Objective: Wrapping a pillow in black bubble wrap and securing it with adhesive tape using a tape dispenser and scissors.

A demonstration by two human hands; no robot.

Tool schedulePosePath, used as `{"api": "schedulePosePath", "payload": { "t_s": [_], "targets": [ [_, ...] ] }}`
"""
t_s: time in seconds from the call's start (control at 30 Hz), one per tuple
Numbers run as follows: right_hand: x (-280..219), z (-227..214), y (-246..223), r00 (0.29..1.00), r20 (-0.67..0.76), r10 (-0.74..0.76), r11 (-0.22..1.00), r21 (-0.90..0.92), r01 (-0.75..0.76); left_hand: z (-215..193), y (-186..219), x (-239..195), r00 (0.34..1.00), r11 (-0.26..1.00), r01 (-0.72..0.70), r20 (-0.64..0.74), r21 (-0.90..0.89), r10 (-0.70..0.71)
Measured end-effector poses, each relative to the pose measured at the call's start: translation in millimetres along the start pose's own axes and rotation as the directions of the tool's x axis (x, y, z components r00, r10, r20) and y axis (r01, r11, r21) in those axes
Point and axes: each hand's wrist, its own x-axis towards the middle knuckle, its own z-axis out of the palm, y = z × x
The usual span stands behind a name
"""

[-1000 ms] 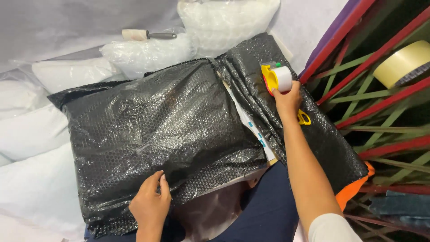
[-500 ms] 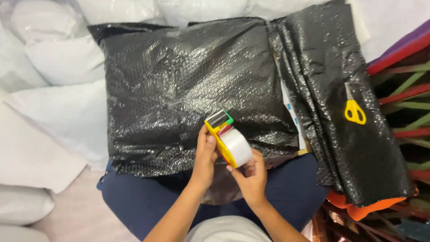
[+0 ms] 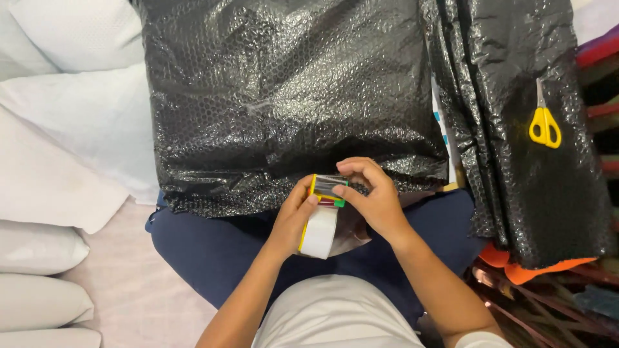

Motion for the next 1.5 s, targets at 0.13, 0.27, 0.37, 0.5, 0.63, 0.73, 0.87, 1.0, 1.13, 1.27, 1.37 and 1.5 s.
{"api": "schedulePosePath", "payload": {
  "t_s": [0.13, 0.27, 0.37, 0.5, 0.63, 0.73, 0.87, 1.0, 1.13, 1.27, 1.37, 1.5],
  "targets": [
    [1, 8, -11, 0.999, -0.022, 0.039, 0.999, 0.018, -0.039, -11, -2, -3, 0.999, 0.997, -0.015, 0.030, 0.081, 0.013],
    [-2, 11, -16, 0.997, -0.015, 0.082, 0.996, -0.034, -0.082, -17, -1, -5, 0.999, 0.991, 0.009, 0.042, 0.131, -0.014],
    [-5, 13, -16, 0.999, -0.026, 0.030, 0.995, -0.097, -0.033, -16, -4, -5, 0.996, 0.991, 0.065, 0.052, 0.118, -0.071],
    [-8, 13, -9, 0.996, -0.036, -0.081, 0.964, -0.255, 0.069, -13, -12, -2, 0.992, 0.985, 0.115, 0.040, 0.132, -0.121],
    [-10, 13, -5, 0.990, -0.027, -0.140, 0.922, -0.367, 0.121, -2, 16, -3, 0.994, 0.963, 0.104, -0.002, 0.250, -0.107],
    [-11, 13, -4, 0.993, -0.026, -0.111, 0.908, -0.409, 0.091, -1, 7, -2, 0.997, 0.951, 0.067, 0.005, 0.302, -0.072],
    [-10, 13, -14, 0.997, -0.067, -0.040, 0.941, -0.339, 0.014, -1, 2, -4, 0.999, 0.931, 0.025, 0.018, 0.364, -0.034],
    [-9, 14, -15, 0.996, -0.079, 0.034, 0.965, -0.258, -0.053, -3, 3, -4, 1.000, 0.922, 0.017, 0.008, 0.387, -0.022],
    [-11, 17, -9, 0.983, -0.090, 0.160, 0.972, -0.160, -0.173, -4, 9, -6, 1.000, 0.894, 0.022, -0.001, 0.447, -0.024],
    [-11, 20, -7, 0.965, -0.100, 0.241, 0.967, -0.066, -0.248, -7, 12, -4, 1.000, 0.861, 0.001, 0.001, 0.509, -0.002],
    [-12, 21, -6, 0.946, -0.103, 0.307, 0.951, 0.006, -0.308, -10, 14, -5, 1.000, 0.846, -0.007, 0.013, 0.534, 0.000],
    [-12, 21, 4, 0.932, -0.057, 0.359, 0.933, 0.057, -0.356, -13, 24, -4, 0.998, 0.835, 0.040, 0.014, 0.548, -0.057]
  ]
}}
